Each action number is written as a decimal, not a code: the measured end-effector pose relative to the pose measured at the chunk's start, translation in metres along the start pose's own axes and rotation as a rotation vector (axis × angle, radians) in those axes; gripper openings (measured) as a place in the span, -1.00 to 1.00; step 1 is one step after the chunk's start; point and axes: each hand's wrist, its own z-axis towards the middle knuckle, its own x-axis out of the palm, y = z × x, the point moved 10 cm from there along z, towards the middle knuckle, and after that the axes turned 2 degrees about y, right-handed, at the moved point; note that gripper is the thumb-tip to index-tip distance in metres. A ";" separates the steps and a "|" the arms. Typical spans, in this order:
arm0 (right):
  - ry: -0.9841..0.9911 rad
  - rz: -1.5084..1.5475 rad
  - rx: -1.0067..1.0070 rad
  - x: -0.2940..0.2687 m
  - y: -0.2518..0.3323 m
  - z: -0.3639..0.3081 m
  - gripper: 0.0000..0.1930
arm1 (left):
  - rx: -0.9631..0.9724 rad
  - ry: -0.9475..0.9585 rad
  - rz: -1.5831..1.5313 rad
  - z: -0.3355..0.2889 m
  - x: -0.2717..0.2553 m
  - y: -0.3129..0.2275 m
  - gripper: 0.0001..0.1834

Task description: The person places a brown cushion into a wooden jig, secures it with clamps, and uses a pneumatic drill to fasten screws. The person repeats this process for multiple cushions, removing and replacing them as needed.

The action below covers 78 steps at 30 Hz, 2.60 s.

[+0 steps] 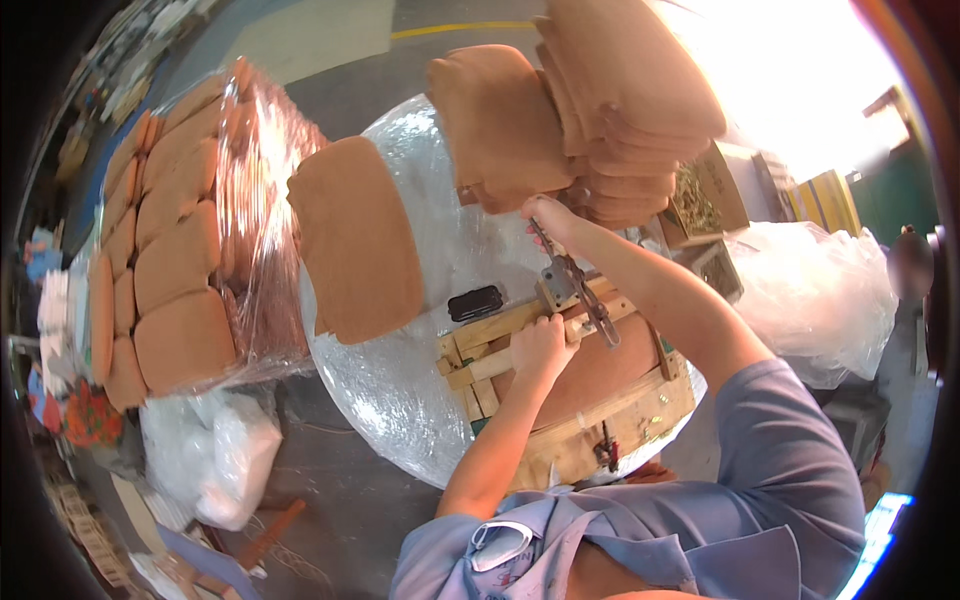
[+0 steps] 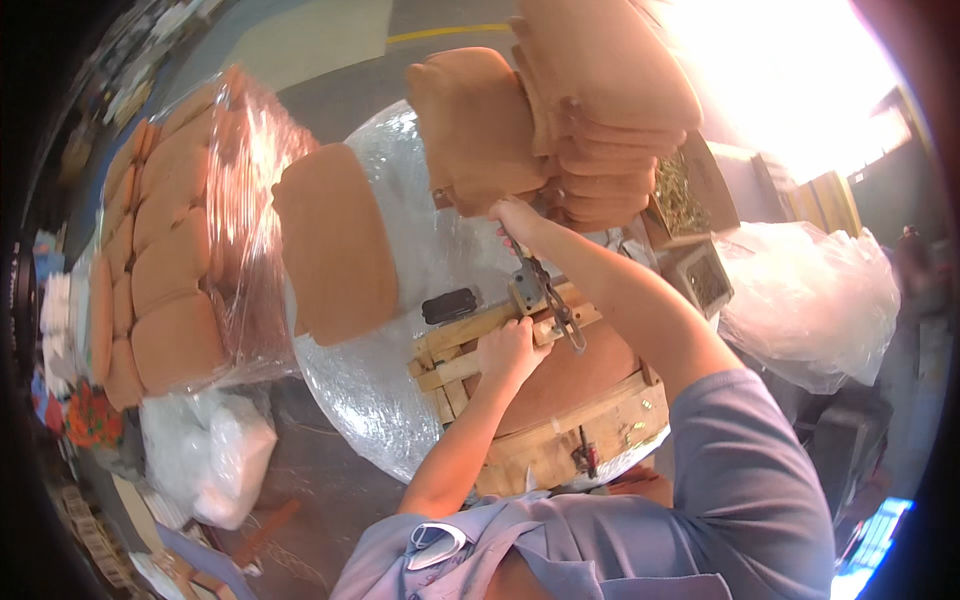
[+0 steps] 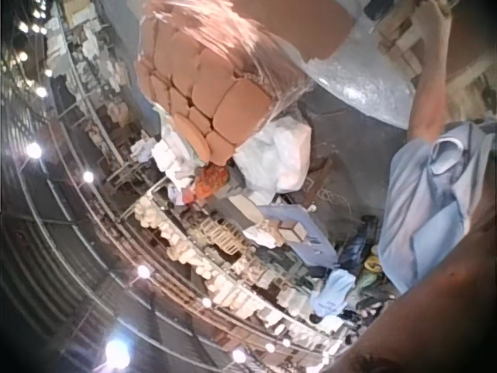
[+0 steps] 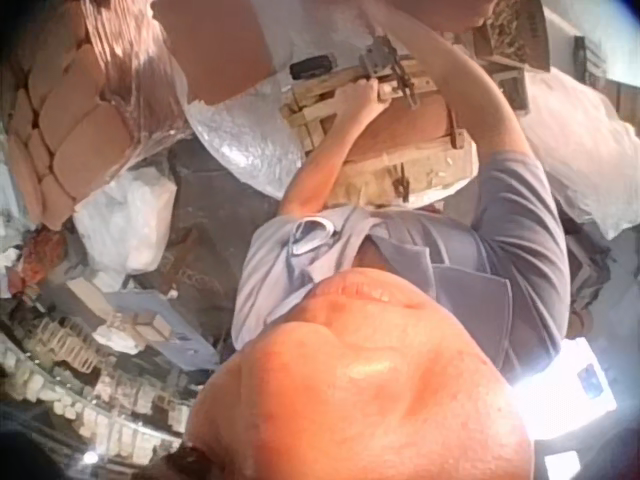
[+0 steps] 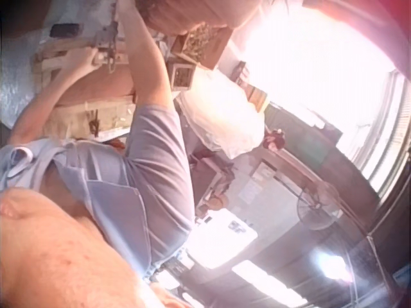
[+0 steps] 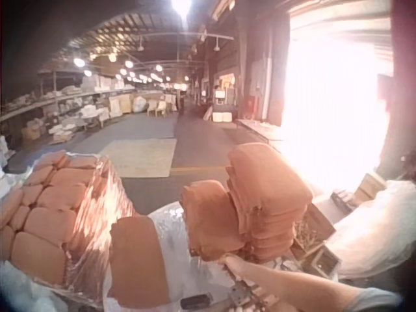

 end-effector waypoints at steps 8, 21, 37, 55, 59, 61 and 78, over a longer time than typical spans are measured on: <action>-0.041 -0.028 -0.004 -0.013 0.005 -0.001 -0.61 | -0.010 0.012 0.030 0.005 -0.001 -0.008 -0.42; 0.227 0.038 -0.250 0.019 -0.002 0.058 -0.64 | -0.202 -0.053 -1.338 0.147 -0.102 0.033 -0.17; 0.157 0.031 -0.084 0.000 -0.005 0.023 -0.56 | -0.362 -0.325 -1.519 0.138 -0.070 0.020 0.06; -0.379 -0.195 -0.630 -0.027 0.055 -0.038 -0.73 | -0.029 -0.480 0.168 -0.068 -0.047 0.028 -0.33; -0.262 -0.122 -0.539 -0.021 0.047 -0.036 -0.77 | -0.040 -0.501 0.219 -0.067 -0.035 0.033 -0.34; -0.172 0.008 -0.590 -0.015 0.047 -0.033 -0.77 | -0.049 -0.464 0.229 -0.066 -0.033 0.034 -0.35; -0.317 0.021 -0.372 -0.032 0.026 -0.034 -0.47 | 0.064 -0.411 0.440 -0.053 -0.017 0.024 -0.38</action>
